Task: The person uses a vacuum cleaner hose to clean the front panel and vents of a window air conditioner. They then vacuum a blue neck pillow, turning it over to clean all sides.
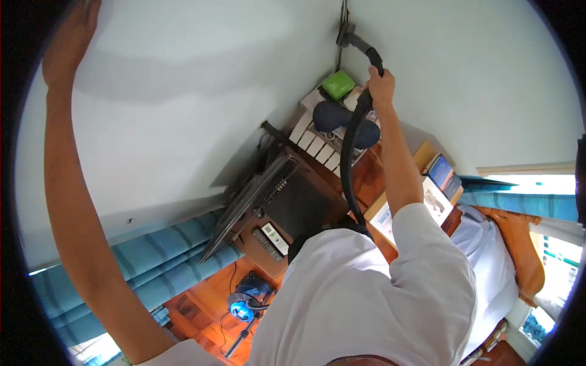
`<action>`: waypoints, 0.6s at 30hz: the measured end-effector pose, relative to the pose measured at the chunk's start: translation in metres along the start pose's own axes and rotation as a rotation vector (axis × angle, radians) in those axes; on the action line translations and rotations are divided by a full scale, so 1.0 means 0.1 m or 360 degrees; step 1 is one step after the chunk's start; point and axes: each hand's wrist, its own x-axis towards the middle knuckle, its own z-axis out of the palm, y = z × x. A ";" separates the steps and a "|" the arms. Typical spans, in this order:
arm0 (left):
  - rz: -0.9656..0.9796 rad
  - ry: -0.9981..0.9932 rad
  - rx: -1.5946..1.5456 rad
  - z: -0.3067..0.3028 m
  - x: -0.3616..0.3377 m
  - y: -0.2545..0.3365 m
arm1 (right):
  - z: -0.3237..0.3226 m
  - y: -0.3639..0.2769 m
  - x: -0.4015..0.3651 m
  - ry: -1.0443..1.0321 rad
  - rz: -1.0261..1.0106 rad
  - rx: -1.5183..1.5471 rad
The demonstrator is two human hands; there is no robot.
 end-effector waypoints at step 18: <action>0.0370 0.0011 0.1094 0.84 -0.07 -0.02 | 0.35 0.73 0.76 -0.0340 0.0949 0.2080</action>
